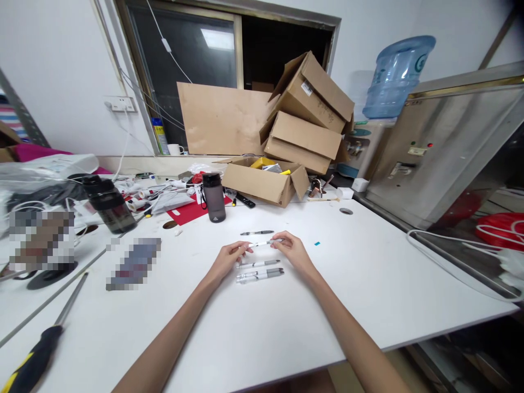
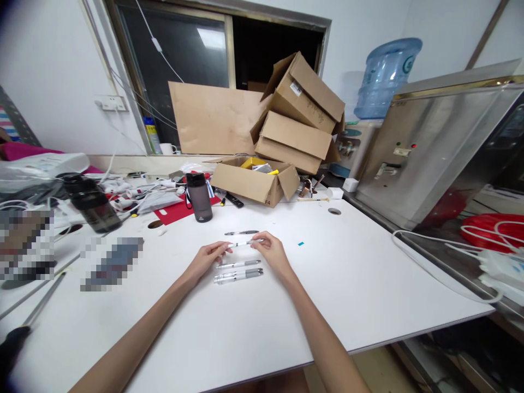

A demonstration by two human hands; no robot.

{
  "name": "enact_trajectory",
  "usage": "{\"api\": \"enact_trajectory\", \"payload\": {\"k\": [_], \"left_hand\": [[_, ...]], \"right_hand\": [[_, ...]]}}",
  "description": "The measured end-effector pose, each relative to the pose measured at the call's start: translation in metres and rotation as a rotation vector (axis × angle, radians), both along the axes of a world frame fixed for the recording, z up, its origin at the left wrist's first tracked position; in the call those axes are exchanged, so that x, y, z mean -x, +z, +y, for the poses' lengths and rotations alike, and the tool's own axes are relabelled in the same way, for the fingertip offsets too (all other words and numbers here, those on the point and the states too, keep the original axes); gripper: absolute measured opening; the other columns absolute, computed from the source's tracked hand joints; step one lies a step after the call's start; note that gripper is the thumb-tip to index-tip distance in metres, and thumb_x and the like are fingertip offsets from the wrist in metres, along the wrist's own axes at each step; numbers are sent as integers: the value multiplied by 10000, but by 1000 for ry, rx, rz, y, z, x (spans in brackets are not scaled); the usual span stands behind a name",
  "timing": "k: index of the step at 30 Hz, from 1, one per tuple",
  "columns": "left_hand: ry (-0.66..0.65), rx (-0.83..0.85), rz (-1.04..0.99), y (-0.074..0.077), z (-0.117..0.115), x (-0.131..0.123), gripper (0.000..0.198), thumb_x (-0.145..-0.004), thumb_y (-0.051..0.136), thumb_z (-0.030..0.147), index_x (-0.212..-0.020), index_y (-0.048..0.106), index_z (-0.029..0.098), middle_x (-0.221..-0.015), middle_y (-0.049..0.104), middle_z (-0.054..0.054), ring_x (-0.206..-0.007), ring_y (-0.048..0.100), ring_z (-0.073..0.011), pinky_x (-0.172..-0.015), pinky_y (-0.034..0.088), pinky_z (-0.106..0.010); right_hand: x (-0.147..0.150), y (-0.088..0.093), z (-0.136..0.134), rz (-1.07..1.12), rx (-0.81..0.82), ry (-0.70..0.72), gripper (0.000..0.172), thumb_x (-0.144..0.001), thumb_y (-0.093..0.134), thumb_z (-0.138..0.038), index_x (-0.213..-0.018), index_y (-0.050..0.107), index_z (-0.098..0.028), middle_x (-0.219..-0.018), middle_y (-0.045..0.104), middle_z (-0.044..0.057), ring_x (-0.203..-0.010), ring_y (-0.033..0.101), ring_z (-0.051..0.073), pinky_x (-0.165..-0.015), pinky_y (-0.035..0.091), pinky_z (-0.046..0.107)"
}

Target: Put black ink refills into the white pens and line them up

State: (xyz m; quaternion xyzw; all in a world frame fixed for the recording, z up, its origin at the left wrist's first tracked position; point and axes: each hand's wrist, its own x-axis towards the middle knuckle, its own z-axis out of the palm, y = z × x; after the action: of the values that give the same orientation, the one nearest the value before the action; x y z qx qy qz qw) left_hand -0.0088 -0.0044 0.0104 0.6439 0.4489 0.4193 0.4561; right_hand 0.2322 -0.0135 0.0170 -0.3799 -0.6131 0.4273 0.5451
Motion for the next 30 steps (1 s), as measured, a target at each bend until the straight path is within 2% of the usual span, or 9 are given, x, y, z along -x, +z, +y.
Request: {"api": "enact_trajectory", "payload": {"k": [4,8,12,14,16,20,23,26,30], "left_hand": [[-18,-13,8,-1,1,0,474,-855,612,555,-1083,752,164,-958,761,-85,-753,600,-183,-671,458,-269],[-24,-13,8,0,-1,-2,478,-860,606,550,-1108,750,168,-962,768,-86,-773,607,-187,-678,459,-274],[-69,-22,4,1,-4,-3,460,-873,609,503,-1166,729,169,-1006,767,-91,-804,601,-187,-721,460,-278],[-81,-13,2,1,-4,-4,452,-872,615,490,-1173,725,171,-1018,765,-90,-784,595,-179,-721,460,-275],[-68,-5,2,1,-3,-4,455,-867,618,497,-1166,727,173,-1017,762,-88,-758,589,-175,-698,458,-269],[-24,7,-11,2,-3,-4,473,-864,612,519,-1149,725,159,-1003,752,-95,-759,594,-181,-663,464,-263],[-27,0,-9,4,-4,-4,476,-857,620,519,-1165,725,172,-1021,749,-94,-797,611,-193,-689,483,-272],[-45,-2,-2,6,-6,-5,481,-854,620,524,-1176,727,184,-1053,750,-94,-816,622,-199,-713,493,-281],[-32,-3,-10,7,-6,-4,472,-850,624,517,-1161,731,177,-1044,758,-95,-820,623,-201,-705,491,-278]], "right_hand": [[-3,0,-1,-24,24,15,305,-819,689,-454,-997,646,-210,-995,670,40,-783,675,182,-767,513,318],[-2,2,-4,-72,8,-6,287,-857,649,-450,-1015,640,-210,-836,649,11,-740,651,176,-709,474,287],[-1,3,-7,-166,17,-51,330,-929,525,-492,-1008,656,-200,-554,514,-49,-517,485,142,-557,375,257],[-1,3,-8,-204,40,-79,378,-945,472,-516,-997,667,-196,-497,428,-67,-470,403,135,-516,316,254],[-1,2,-7,-214,50,-92,396,-948,446,-521,-1008,669,-199,-529,440,-58,-495,413,140,-529,318,254],[-3,2,-4,-184,-6,-64,312,-892,537,-440,-1101,639,-233,-687,536,-34,-635,497,154,-615,375,251],[-4,4,-4,-163,22,-41,329,-884,548,-439,-1122,622,-223,-602,471,-60,-560,442,143,-572,336,247],[-4,6,-5,-172,93,-38,363,-919,480,-496,-1045,647,-200,-509,418,-71,-481,378,137,-533,298,254],[-5,7,-6,-165,10,-38,289,-884,533,-427,-1043,654,-218,-648,537,-35,-605,481,149,-613,359,256]]}}
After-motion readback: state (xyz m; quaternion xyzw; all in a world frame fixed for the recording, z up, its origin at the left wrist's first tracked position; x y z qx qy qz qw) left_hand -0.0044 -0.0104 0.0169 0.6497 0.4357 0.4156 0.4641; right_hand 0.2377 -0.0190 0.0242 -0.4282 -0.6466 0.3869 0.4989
